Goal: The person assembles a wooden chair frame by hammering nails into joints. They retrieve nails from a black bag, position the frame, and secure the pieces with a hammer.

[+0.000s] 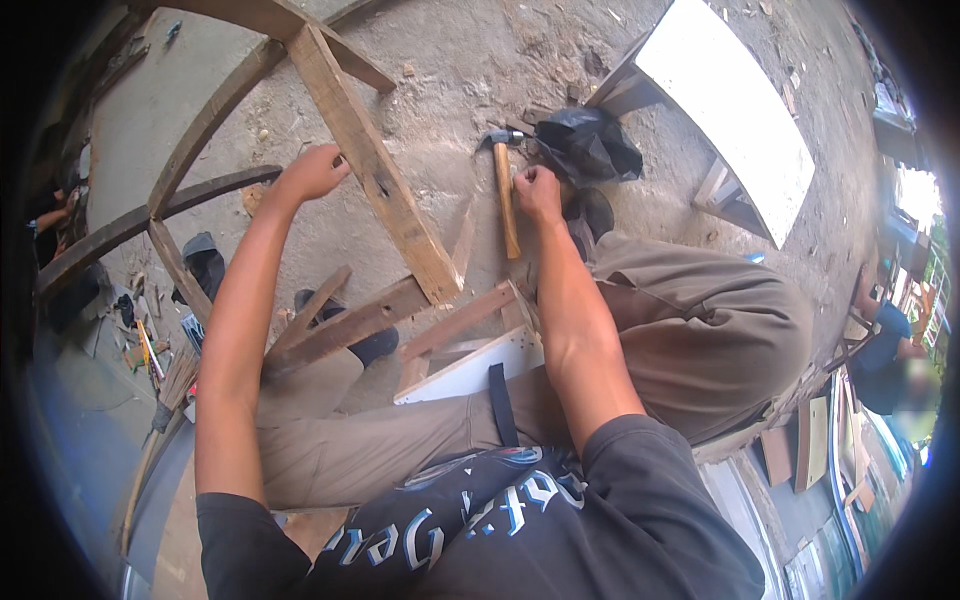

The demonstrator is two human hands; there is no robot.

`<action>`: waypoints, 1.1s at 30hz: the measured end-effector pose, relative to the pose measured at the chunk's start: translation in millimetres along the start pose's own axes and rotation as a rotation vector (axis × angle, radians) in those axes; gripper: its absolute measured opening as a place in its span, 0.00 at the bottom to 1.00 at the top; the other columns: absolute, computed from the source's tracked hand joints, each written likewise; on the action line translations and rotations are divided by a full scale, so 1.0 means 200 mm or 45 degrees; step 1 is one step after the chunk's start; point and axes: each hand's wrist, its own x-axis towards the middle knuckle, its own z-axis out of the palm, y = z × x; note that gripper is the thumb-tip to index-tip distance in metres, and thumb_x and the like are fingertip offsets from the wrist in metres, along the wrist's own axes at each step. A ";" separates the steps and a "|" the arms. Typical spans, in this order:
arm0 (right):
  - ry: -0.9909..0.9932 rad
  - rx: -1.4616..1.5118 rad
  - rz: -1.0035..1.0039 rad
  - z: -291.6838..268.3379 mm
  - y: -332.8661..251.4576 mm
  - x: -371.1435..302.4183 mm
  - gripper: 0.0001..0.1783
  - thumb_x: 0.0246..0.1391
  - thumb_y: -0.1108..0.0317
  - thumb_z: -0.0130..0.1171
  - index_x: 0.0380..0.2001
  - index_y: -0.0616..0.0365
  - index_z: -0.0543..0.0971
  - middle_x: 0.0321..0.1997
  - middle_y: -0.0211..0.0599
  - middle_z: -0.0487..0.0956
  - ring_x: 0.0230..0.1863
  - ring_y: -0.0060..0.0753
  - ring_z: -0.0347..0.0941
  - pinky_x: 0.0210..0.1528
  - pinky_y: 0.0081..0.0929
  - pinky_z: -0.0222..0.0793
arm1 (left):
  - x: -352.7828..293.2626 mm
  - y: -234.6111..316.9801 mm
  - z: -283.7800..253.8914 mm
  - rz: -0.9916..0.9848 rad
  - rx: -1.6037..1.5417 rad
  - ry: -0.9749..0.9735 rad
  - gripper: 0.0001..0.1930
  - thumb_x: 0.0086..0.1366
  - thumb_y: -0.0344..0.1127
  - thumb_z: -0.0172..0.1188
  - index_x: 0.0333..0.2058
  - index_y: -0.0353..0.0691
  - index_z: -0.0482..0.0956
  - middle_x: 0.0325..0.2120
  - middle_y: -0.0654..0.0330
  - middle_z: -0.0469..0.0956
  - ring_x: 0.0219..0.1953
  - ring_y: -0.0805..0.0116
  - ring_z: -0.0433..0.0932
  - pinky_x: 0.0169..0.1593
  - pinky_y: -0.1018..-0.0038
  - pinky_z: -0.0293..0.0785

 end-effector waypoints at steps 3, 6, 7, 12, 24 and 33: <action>-0.029 0.114 0.094 -0.01 0.03 0.04 0.15 0.46 0.61 0.63 0.19 0.64 0.79 0.18 0.37 0.78 0.19 0.34 0.76 0.25 0.28 0.70 | -0.02 -0.04 -0.01 0.051 0.029 0.065 0.17 0.63 0.43 0.57 0.42 0.35 0.80 0.38 0.45 0.81 0.41 0.49 0.80 0.46 0.60 0.74; -0.577 -0.423 0.493 -0.16 -0.09 0.01 0.16 0.40 0.62 0.64 0.26 0.67 0.82 0.27 0.45 0.83 0.31 0.39 0.81 0.38 0.34 0.75 | -0.07 -0.10 0.02 0.004 0.063 0.044 0.17 0.64 0.43 0.57 0.42 0.35 0.80 0.38 0.46 0.81 0.42 0.50 0.80 0.46 0.60 0.74; -0.719 -0.529 0.610 -0.19 -0.13 -0.03 0.16 0.39 0.65 0.63 0.30 0.69 0.82 0.35 0.49 0.84 0.40 0.42 0.82 0.43 0.35 0.76 | -0.09 -0.11 0.02 -0.001 0.072 0.062 0.17 0.64 0.43 0.57 0.42 0.36 0.79 0.38 0.46 0.81 0.42 0.50 0.79 0.46 0.60 0.74; -0.911 -0.975 0.412 -0.19 -0.04 -0.27 0.20 0.43 0.71 0.58 0.42 0.65 0.82 0.50 0.54 0.79 0.56 0.47 0.75 0.56 0.37 0.72 | -0.16 -0.10 -0.02 -0.009 0.060 0.053 0.16 0.65 0.44 0.57 0.42 0.37 0.79 0.38 0.46 0.81 0.42 0.50 0.79 0.45 0.60 0.73; -0.637 -0.942 0.000 -0.12 0.11 -0.58 0.17 0.42 0.64 0.64 0.35 0.66 0.83 0.40 0.58 0.81 0.44 0.57 0.79 0.47 0.43 0.76 | -0.29 -0.01 -0.11 -0.023 0.091 0.133 0.18 0.67 0.46 0.55 0.44 0.37 0.79 0.39 0.47 0.81 0.44 0.53 0.80 0.48 0.61 0.73; -0.955 -0.178 0.465 -0.42 -0.09 -0.35 0.11 0.44 0.67 0.65 0.27 0.65 0.81 0.24 0.35 0.80 0.22 0.28 0.77 0.25 0.25 0.76 | -0.71 0.43 -0.47 0.304 -0.828 0.818 0.17 0.70 0.45 0.54 0.45 0.38 0.80 0.37 0.61 0.82 0.39 0.71 0.80 0.43 0.75 0.75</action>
